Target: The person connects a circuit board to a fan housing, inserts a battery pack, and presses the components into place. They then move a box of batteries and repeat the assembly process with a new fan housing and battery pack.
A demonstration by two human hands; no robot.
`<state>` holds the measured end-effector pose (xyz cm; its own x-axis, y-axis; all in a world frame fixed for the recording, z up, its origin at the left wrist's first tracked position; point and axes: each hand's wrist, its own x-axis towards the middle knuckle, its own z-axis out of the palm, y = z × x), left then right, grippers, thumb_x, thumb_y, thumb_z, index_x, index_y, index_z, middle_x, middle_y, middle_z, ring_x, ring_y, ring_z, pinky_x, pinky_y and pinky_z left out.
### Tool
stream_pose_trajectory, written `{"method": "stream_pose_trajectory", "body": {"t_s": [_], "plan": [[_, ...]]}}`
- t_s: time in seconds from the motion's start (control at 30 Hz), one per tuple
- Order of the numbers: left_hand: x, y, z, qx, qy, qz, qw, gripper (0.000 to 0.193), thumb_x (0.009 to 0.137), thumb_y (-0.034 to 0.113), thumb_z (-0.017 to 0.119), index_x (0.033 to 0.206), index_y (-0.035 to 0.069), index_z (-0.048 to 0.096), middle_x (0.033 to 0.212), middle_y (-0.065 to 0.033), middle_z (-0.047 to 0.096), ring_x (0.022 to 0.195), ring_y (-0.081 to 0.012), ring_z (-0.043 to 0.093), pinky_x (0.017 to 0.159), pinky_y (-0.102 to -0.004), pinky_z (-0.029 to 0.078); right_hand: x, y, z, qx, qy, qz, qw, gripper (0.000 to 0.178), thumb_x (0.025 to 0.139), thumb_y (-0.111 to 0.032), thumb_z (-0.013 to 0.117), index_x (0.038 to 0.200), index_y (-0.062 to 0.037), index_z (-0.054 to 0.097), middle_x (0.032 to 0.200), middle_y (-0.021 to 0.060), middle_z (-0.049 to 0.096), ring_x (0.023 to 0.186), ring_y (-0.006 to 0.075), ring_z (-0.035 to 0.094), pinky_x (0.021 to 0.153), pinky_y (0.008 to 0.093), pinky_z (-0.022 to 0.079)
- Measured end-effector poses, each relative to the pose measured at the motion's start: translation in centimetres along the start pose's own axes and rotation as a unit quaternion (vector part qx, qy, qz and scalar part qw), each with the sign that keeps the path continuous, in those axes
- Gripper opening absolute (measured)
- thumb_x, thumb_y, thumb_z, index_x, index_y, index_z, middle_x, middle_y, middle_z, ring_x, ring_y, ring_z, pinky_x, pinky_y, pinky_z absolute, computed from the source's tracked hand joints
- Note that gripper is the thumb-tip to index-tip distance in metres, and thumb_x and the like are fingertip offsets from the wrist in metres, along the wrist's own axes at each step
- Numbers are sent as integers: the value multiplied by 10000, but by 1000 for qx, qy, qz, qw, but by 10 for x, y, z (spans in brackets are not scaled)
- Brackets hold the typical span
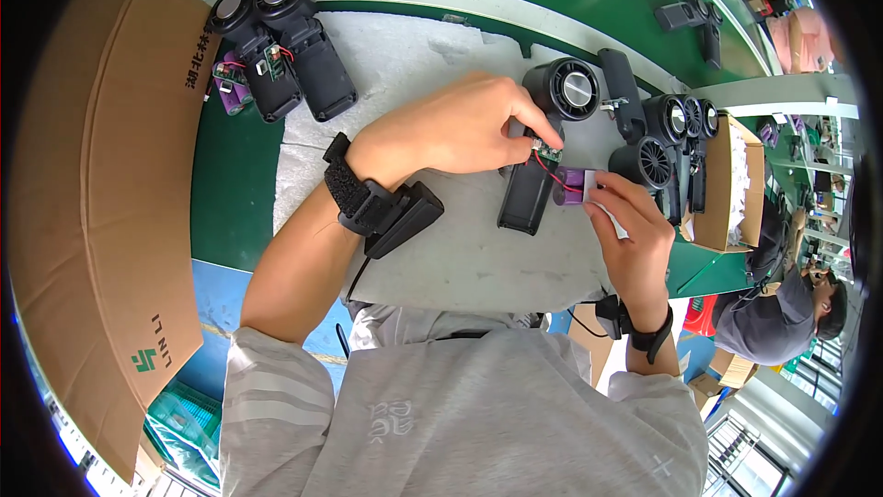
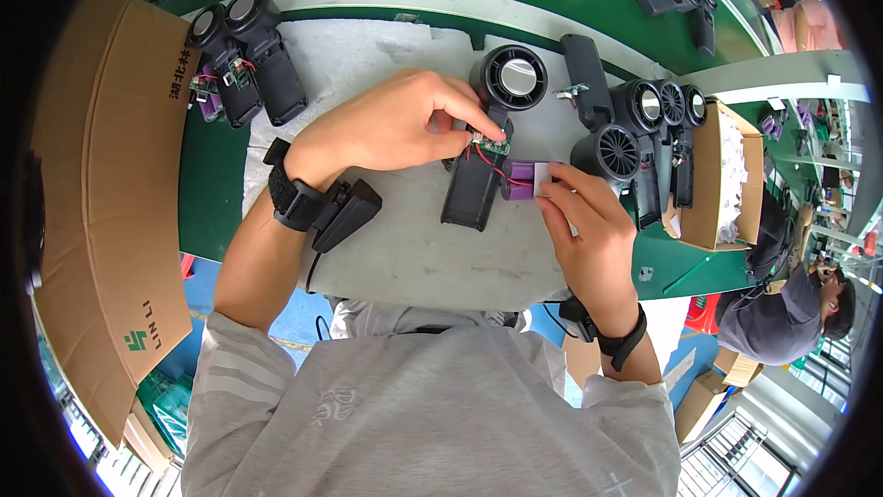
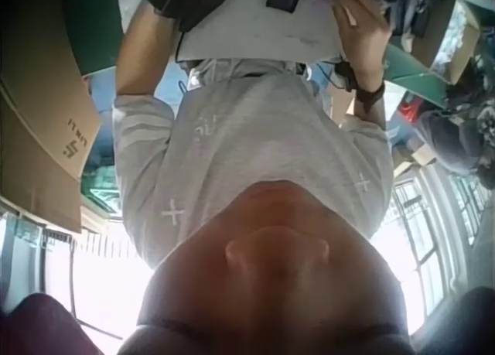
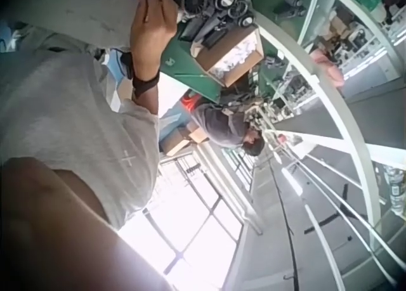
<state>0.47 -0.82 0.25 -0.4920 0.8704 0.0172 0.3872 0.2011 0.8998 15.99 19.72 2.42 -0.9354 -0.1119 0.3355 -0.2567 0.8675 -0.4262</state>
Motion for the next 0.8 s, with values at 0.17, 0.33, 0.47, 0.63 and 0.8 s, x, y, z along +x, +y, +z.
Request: {"method": "stream_pose_trajectory", "body": {"t_s": [0.17, 0.33, 0.47, 0.63, 0.8], "plan": [[0, 5, 0, -3, 0, -2, 1000, 295, 732, 78, 641, 1014, 85, 730, 842, -91, 648, 674, -183, 565, 621, -317, 464, -2, -1, -3, 18, -21, 50, 998, 152, 742, 54, 728, 888, 40, 690, 1062, 145, 683, 841, 257, 674, 732, 317, 546], [-3, 5, 4, -18, 11, -17, 1000, 289, 716, 79, 646, 993, 83, 727, 814, -71, 635, 642, -166, 538, 586, -307, 435, 4, -1, -8, -4, -59, 8, 998, 145, 732, 50, 732, 872, 41, 694, 1062, 146, 688, 832, 248, 684, 711, 306, 557], [-1, 10, 9, -22, 28, -40, 999, 296, 685, 78, 648, 970, 79, 727, 764, -88, 619, 656, -203, 555, 616, -329, 449, 5, 0, -6, -18, -58, 6, 998, 143, 727, 46, 732, 866, 40, 696, 1039, 150, 696, 833, 253, 688, 708, 305, 556], [2, 10, 11, -21, 48, -61, 997, 305, 657, 83, 655, 953, 78, 729, 723, -114, 617, 680, -248, 586, 652, -355, 466, 7, 3, -8, 1, -46, 29, 998, 136, 732, 44, 728, 865, 37, 700, 1010, 151, 704, 828, 262, 692, 708, 307, 554], [2, 5, 9, -22, 66, -38, 997, 299, 652, 92, 666, 944, 80, 731, 736, -129, 636, 692, -267, 609, 656, -363, 477, 12, 1, -10, 13, -68, 31, 997, 128, 743, 37, 725, 868, 39, 699, 1013, 155, 706, 839, 273, 692, 727, 317, 551]]}}
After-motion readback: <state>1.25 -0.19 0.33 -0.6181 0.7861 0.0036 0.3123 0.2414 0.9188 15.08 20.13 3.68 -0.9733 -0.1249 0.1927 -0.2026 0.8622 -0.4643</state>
